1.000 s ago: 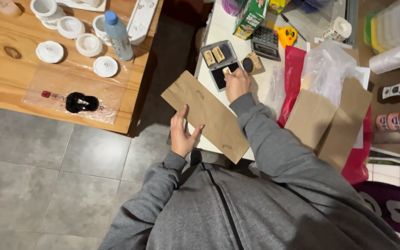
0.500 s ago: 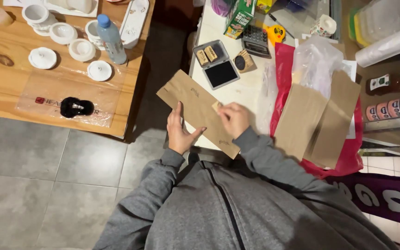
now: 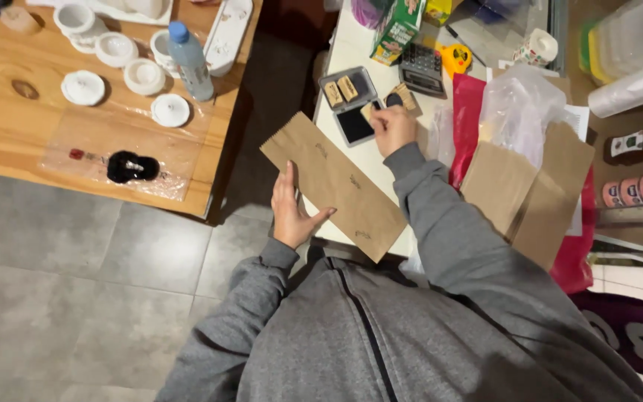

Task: Stamping logos onto brown paper bags using an ink pad and wooden stamps.

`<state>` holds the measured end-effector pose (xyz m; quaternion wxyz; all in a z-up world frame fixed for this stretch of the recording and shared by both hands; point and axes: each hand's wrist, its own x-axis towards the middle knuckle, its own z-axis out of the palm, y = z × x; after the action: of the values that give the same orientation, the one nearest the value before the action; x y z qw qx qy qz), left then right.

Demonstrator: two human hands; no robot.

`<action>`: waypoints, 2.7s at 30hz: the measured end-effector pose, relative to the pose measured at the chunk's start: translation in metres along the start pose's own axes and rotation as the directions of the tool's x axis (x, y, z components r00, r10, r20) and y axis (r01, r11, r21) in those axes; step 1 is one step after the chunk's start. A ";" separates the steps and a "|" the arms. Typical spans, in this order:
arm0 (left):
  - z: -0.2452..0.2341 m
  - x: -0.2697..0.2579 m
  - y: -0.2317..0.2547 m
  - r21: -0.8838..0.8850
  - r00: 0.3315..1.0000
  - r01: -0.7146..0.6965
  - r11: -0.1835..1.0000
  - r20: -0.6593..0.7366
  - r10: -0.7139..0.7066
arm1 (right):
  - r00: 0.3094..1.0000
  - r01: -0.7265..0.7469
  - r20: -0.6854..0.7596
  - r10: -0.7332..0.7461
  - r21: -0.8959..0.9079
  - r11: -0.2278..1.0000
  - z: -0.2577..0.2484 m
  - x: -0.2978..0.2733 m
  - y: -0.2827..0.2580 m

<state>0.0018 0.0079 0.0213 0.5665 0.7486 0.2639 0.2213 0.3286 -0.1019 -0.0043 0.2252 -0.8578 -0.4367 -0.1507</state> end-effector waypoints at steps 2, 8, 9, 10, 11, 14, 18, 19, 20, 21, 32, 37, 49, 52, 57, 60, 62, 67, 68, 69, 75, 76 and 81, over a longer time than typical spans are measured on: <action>0.000 0.003 0.000 -0.001 1.000 -0.002 1.000 -0.004 0.002 | 1.000 0.026 -0.014 -0.026 -0.041 0.999 0.001 -0.003 -0.017; -0.002 -0.003 0.001 0.004 1.000 -0.007 1.000 -0.014 0.007 | 0.998 0.027 0.058 -0.021 -0.105 0.994 0.017 -0.007 0.002; -0.003 -0.001 0.000 0.009 1.000 -0.021 1.000 -0.010 0.021 | 0.996 -0.015 0.087 0.021 -0.069 0.998 0.022 -0.002 0.011; -0.003 0.002 0.003 0.006 0.999 -0.018 1.000 -0.027 0.018 | 0.996 0.002 0.091 0.004 -0.064 0.998 0.015 0.003 0.009; -0.004 0.004 0.004 0.002 1.000 -0.016 1.000 -0.009 0.016 | 0.999 0.007 0.043 -0.006 -0.010 1.000 0.009 0.007 0.007; -0.006 0.000 0.004 0.012 0.999 0.005 1.000 0.036 -0.005 | 0.999 0.021 0.020 -0.025 0.178 0.984 -0.021 -0.013 -0.043; -0.002 0.006 -0.004 0.007 0.999 0.012 1.000 0.041 -0.012 | 0.976 0.127 0.119 -0.182 0.370 0.920 -0.040 -0.053 -0.130; -0.003 0.005 -0.003 0.010 0.999 0.008 1.000 0.052 -0.009 | 0.979 0.118 0.115 -0.171 0.367 0.923 -0.040 -0.063 -0.139; -0.002 0.005 -0.003 0.026 0.998 0.027 0.999 0.053 -0.029 | 0.967 0.161 0.129 -0.221 0.361 0.919 -0.040 -0.068 -0.148; -0.003 0.006 -0.002 0.042 0.997 0.046 0.998 0.052 -0.049 | 0.952 0.205 0.143 -0.270 0.356 0.912 -0.039 -0.074 -0.156; -0.005 0.004 0.006 0.059 0.998 0.047 0.997 0.037 -0.049 | 0.978 0.120 0.124 -0.170 0.335 0.934 -0.030 -0.052 -0.129; 0.001 -0.002 -0.005 0.038 1.000 0.028 0.999 -0.003 -0.028 | 0.968 0.107 -0.220 -0.117 -0.056 0.993 -0.009 0.059 -0.037; -0.004 0.000 0.005 0.020 0.998 0.062 0.998 0.016 -0.062 | 0.991 0.068 0.125 -0.049 -0.156 0.985 0.025 0.070 -0.046; -0.004 0.004 0.006 0.018 0.998 0.064 0.998 0.015 -0.064 | 0.992 0.055 0.121 -0.040 -0.127 0.990 0.028 0.072 -0.044; -0.004 0.004 0.003 0.027 0.998 0.063 0.998 0.028 -0.064 | 0.999 0.054 0.003 -0.054 -0.166 0.985 -0.024 0.044 -0.046; 0.002 0.001 -0.007 0.025 0.999 0.044 0.999 0.019 -0.044 | 0.999 0.035 0.023 -0.030 -0.236 0.971 -0.002 -0.005 -0.021; 0.002 0.004 -0.009 0.013 1.000 0.021 1.000 0.007 -0.021 | 0.997 0.070 -0.002 -0.073 -0.236 0.969 0.008 -0.006 -0.023; 0.007 0.002 -0.017 -0.010 0.998 -0.047 0.999 -0.033 0.047 | 0.995 0.050 -0.078 -0.059 -0.114 0.992 -0.001 -0.015 -0.024; 0.008 0.001 -0.022 -0.002 0.998 -0.053 0.999 -0.041 0.053 | 0.996 0.035 -0.081 -0.037 -0.017 0.999 -0.010 -0.018 -0.027; 0.009 0.001 -0.027 0.005 0.997 -0.059 0.998 -0.049 0.059 | 0.997 0.021 -0.082 -0.015 0.081 0.997 -0.019 -0.021 -0.031; 0.014 0.002 -0.038 0.038 0.994 -0.093 0.995 -0.061 0.095 | 0.938 0.248 0.173 -0.301 0.275 0.929 -0.096 -0.139 -0.124; 0.014 0.005 -0.036 0.035 0.993 -0.096 0.995 -0.068 0.099 | 0.936 0.256 0.171 -0.309 0.272 0.928 -0.095 -0.141 -0.129; 0.016 0.002 -0.037 0.049 0.990 -0.119 0.992 -0.074 0.122 | 0.937 0.247 0.168 -0.307 0.304 0.920 -0.093 -0.153 -0.138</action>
<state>0.0080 0.0062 -0.0185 0.5248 0.7666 0.2444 0.2778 0.1226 -0.1834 0.0404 0.2721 -0.7578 -0.5924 -0.0259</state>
